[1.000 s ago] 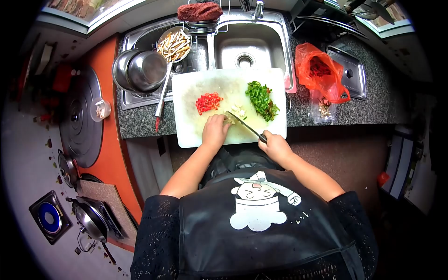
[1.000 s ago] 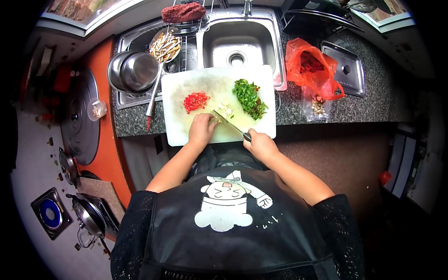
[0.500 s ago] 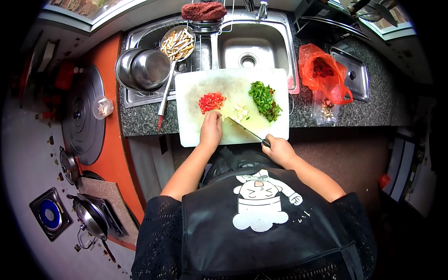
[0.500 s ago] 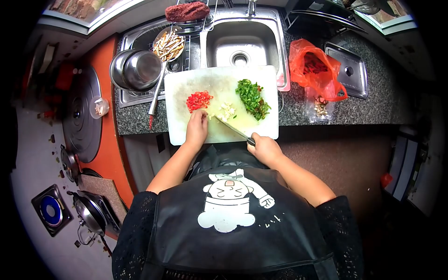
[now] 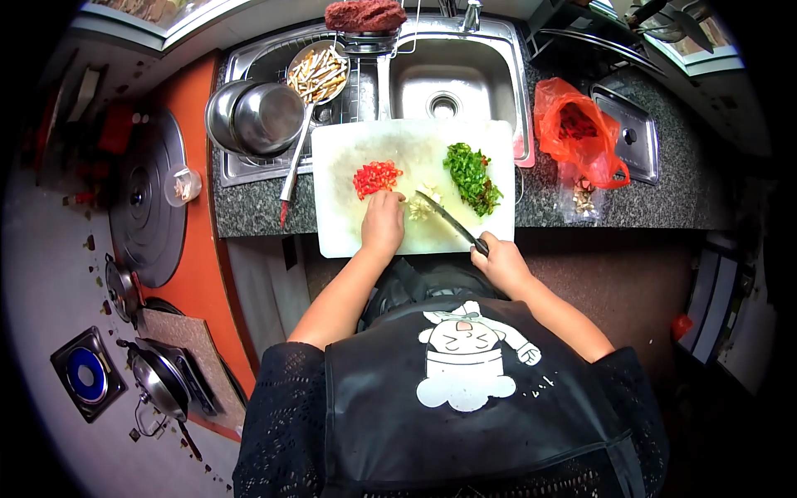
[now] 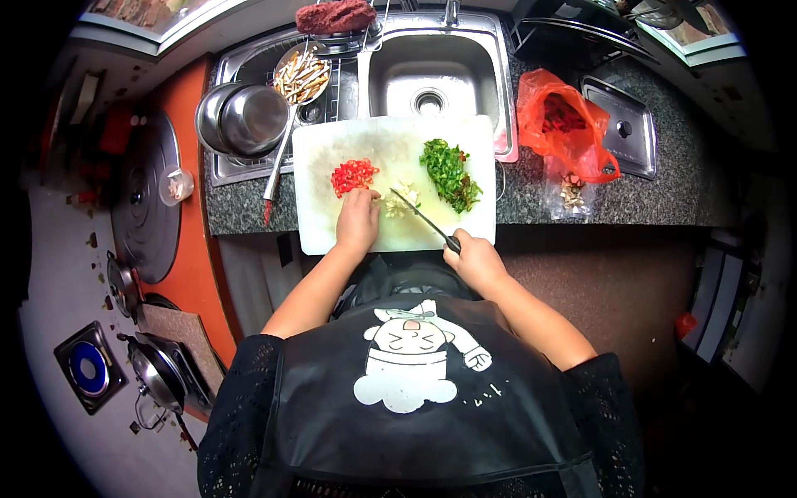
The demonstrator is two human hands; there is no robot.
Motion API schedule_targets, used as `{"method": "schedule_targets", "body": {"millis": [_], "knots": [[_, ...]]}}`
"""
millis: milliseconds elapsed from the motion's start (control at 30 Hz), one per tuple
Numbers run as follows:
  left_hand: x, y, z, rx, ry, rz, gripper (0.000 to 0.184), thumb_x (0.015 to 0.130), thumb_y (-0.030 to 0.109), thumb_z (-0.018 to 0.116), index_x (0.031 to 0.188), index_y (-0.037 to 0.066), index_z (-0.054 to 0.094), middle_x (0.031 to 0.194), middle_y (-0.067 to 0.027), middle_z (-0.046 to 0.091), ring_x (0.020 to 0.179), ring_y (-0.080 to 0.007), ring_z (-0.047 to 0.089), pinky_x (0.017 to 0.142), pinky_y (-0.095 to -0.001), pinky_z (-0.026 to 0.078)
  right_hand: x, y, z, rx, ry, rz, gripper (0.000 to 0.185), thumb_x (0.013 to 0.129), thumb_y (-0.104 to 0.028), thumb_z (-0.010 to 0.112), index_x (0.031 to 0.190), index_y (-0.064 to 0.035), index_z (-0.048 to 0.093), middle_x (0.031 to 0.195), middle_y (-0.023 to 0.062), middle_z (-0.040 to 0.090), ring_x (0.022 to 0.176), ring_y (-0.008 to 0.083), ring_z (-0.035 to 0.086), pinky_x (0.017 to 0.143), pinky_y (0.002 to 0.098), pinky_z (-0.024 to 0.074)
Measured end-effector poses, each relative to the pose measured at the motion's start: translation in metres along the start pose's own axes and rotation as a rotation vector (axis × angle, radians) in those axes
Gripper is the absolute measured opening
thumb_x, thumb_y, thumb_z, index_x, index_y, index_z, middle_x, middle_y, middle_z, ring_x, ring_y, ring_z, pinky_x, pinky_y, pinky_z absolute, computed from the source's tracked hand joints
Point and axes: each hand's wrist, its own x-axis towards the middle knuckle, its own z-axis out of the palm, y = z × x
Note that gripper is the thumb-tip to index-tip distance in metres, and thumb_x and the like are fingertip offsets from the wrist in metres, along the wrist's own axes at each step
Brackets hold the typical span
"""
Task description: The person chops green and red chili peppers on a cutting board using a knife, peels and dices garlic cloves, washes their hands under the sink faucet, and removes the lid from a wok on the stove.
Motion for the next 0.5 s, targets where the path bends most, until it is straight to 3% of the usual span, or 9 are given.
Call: {"method": "schedule_targets", "body": {"millis": [333, 500], "knots": [[0.011, 0.002, 0.002, 0.174, -0.038, 0.169, 0.013, 0.079, 0.011, 0.071, 0.092, 0.009, 0.071, 0.093, -0.0085, 0.058, 0.093, -0.0287, 0.059, 0.08, -0.0411, 0.05, 0.008, -0.002, -0.012, 0.064, -0.004, 0.047, 0.032, 0.088, -0.03, 0.064, 0.091, 0.0012, 0.06, 0.077, 0.027, 0.065, 0.076, 0.0451, 0.065, 0.071, 0.0495, 0.052], [0.017, -0.002, 0.004, 0.252, -0.072, 0.175, 0.014, 0.078, 0.012, 0.072, 0.092, 0.009, 0.07, 0.092, -0.009, 0.059, 0.09, -0.029, 0.059, 0.078, -0.0414, 0.05, -0.003, -0.007, -0.018, 0.15, 0.042, 0.098, 0.031, 0.088, -0.029, 0.065, 0.09, 0.0015, 0.06, 0.075, 0.0261, 0.063, 0.073, 0.0445, 0.064, 0.068, 0.0473, 0.051]]}}
